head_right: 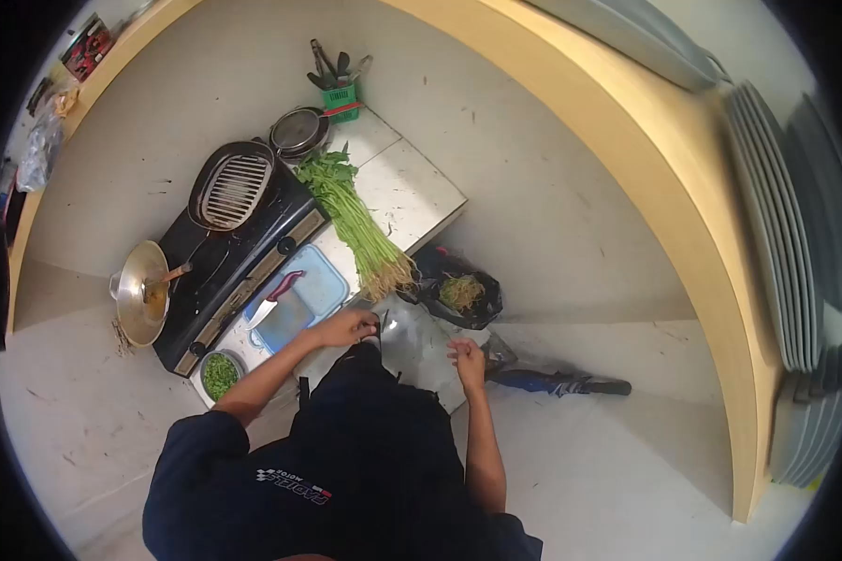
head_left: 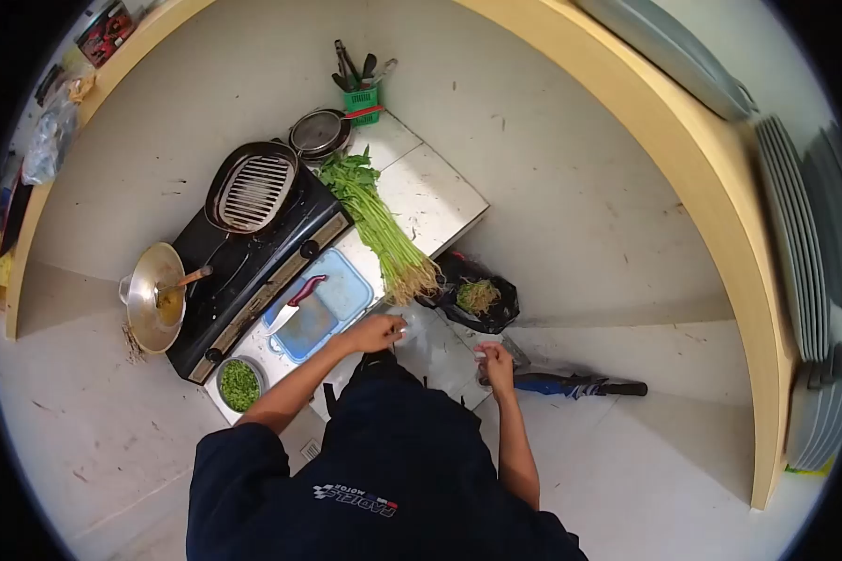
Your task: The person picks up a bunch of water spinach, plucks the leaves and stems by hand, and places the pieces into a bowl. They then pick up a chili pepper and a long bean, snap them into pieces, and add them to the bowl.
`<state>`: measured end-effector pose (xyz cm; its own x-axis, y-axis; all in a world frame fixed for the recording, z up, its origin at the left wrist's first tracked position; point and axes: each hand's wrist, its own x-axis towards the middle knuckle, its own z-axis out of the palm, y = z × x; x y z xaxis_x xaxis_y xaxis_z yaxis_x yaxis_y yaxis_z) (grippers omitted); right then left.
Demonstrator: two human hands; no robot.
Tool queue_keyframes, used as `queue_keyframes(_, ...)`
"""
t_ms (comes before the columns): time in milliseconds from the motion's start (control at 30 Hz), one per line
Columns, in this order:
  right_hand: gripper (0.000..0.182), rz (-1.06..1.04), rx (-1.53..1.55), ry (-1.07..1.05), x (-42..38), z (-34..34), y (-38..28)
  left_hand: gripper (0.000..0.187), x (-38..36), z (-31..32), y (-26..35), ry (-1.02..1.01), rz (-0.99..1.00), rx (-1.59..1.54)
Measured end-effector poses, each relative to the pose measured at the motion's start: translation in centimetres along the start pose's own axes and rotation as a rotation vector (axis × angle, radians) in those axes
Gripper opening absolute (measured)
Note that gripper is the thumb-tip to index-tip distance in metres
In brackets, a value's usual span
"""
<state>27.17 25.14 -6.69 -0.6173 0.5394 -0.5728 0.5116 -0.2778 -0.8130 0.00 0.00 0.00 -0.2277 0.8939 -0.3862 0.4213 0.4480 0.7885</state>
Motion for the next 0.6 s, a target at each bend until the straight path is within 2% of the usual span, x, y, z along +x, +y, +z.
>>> queue_keyframes(67,0.024,-0.068,-0.054,-0.043,-1.1,0.1,-2.0,0.032,-0.4,-0.5,0.5,0.073,0.045,0.004)
queue_keyframes(100,0.024,-0.107,-0.092,-0.069,3.1,4.8,-5.0,0.032,0.8,-5.9,-3.4,0.115,0.074,-0.006)
queue_keyframes(200,0.022,-0.163,-0.167,-0.166,3.9,9.5,-7.7,0.031,0.0,-8.7,-7.1,0.192,0.082,-0.025)
queue_keyframes(300,0.021,-0.353,-0.328,-0.230,7.9,12.7,-7.7,0.031,0.6,-10.9,-10.0,0.311,0.067,-0.052)
queue_keyframes(400,0.021,-0.439,-0.449,-0.114,10.6,16.1,-10.1,0.031,0.4,-13.1,-8.9,0.348,-0.071,-0.156)
queue_keyframes(500,0.020,-0.551,-0.535,0.024,13.2,20.6,-14.2,0.027,2.3,-12.1,-10.9,0.479,0.077,-0.276)
queue_keyframes(600,0.020,-0.635,-0.630,0.120,15.9,23.2,-14.3,0.025,3.6,-11.7,-10.8,0.458,0.116,-0.292)
